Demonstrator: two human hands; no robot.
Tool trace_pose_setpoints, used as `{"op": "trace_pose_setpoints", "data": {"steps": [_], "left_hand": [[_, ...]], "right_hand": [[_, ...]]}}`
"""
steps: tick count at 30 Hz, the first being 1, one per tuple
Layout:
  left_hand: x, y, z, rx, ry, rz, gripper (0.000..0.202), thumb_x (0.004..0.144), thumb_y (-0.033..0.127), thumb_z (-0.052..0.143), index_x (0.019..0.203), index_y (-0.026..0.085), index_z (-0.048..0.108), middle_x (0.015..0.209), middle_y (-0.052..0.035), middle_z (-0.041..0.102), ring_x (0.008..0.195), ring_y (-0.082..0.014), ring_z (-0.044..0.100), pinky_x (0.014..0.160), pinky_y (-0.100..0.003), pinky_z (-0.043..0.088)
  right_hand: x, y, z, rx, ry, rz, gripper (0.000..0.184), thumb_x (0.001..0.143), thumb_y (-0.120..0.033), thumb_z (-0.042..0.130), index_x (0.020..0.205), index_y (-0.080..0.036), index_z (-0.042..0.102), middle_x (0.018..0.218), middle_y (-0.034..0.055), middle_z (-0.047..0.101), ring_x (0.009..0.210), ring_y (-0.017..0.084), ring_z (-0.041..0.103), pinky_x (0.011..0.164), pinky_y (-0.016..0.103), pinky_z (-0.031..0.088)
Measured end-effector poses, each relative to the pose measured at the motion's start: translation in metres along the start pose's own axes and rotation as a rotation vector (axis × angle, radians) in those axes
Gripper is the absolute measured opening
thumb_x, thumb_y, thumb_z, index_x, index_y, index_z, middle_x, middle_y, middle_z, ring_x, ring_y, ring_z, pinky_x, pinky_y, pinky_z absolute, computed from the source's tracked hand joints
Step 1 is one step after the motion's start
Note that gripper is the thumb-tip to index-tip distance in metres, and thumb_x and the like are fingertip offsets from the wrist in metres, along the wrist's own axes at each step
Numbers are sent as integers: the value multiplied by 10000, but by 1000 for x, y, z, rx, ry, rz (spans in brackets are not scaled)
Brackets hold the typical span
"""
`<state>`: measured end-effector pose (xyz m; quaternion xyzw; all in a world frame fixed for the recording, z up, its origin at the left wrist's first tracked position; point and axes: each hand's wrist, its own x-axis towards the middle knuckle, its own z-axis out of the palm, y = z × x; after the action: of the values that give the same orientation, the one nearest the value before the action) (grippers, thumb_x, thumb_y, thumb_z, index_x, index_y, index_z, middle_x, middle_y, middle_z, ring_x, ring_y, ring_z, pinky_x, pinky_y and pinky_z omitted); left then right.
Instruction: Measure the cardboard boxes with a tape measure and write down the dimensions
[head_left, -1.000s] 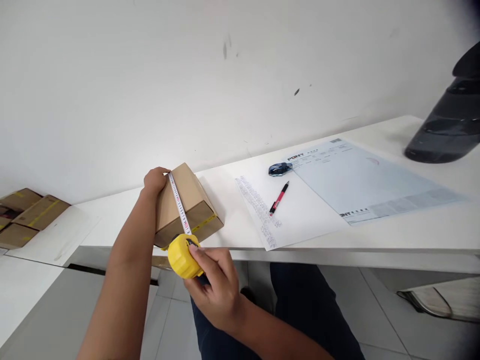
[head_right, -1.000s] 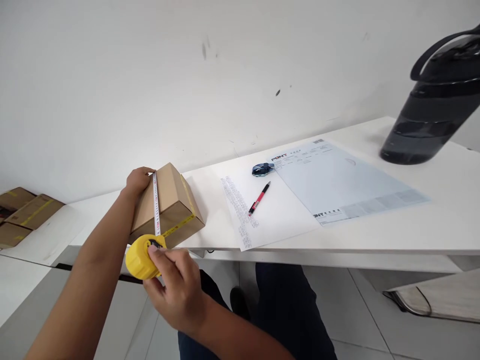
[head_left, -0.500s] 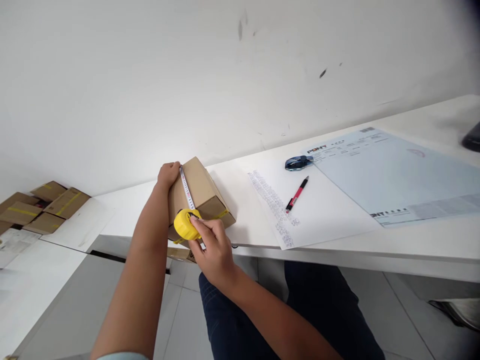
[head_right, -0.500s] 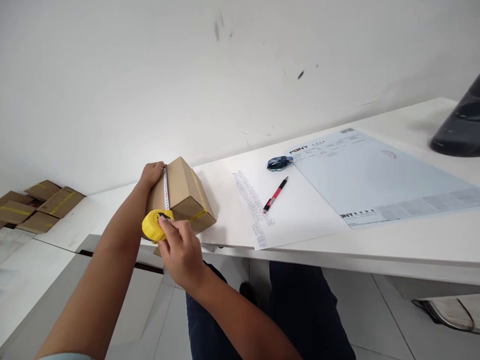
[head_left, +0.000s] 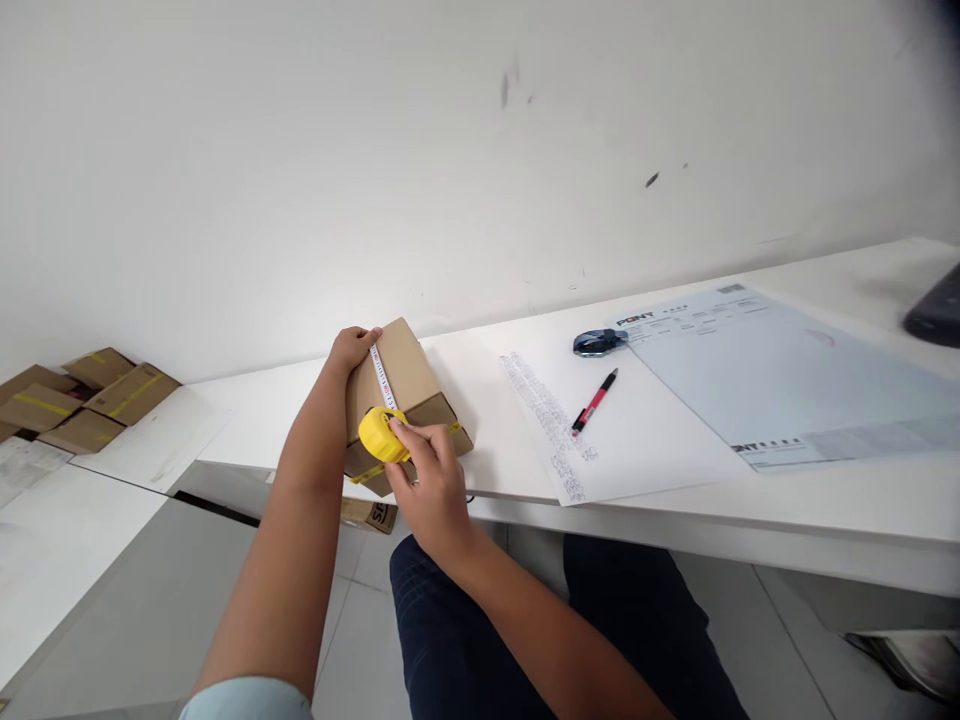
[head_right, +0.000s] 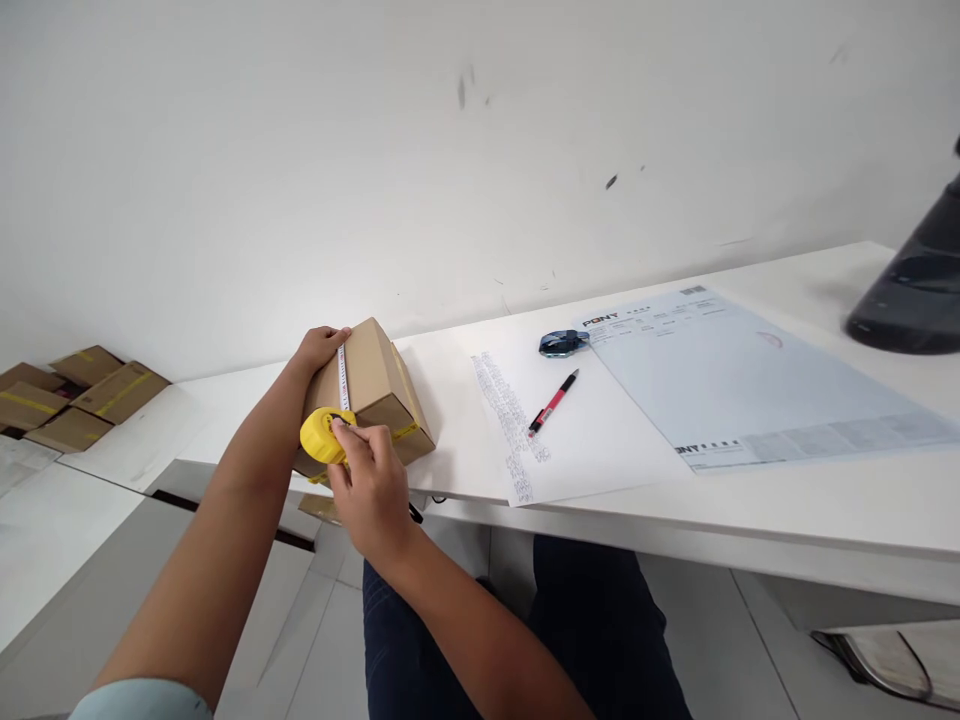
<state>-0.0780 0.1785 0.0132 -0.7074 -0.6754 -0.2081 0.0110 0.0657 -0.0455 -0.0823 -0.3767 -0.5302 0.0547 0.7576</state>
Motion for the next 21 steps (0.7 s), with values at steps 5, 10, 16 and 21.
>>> {"op": "trace_pose_setpoints", "data": {"steps": [5, 10, 16, 21], "left_hand": [[9, 31, -11, 17, 136, 4, 254, 875, 454, 580, 831, 205, 612, 1012, -115, 731, 987, -272, 649, 878, -381, 472], [0, 59, -36, -72, 206, 48, 278, 956, 429, 438, 785, 217, 496, 839, -87, 675, 864, -239, 626, 818, -365, 477], [-54, 96, -90, -307, -95, 234, 411, 911, 587, 519, 748, 210, 508, 676, -7, 569, 637, -144, 560, 667, -279, 500], [-158, 114, -87, -427, -573, 156, 517, 791, 704, 665, 790, 200, 551, 603, 38, 499, 531, -93, 428, 508, -212, 346]], "right_hand": [[7, -6, 5, 10, -9, -50, 494, 834, 3, 539, 1282, -189, 624, 1008, 98, 635, 965, 221, 706, 861, 349, 642], [12, -8, -7, 40, 51, -123, 493, 861, -2, 549, 1289, -244, 588, 1040, 87, 650, 1005, 214, 721, 889, 348, 647], [3, 9, -59, 47, 113, -93, 510, 882, -41, 623, 1329, -273, 539, 1122, 96, 663, 1087, 227, 706, 897, 386, 659], [-27, 11, -92, 70, 88, -41, 498, 867, -35, 638, 1297, -263, 533, 1152, 105, 676, 1077, 219, 715, 877, 369, 663]]}}
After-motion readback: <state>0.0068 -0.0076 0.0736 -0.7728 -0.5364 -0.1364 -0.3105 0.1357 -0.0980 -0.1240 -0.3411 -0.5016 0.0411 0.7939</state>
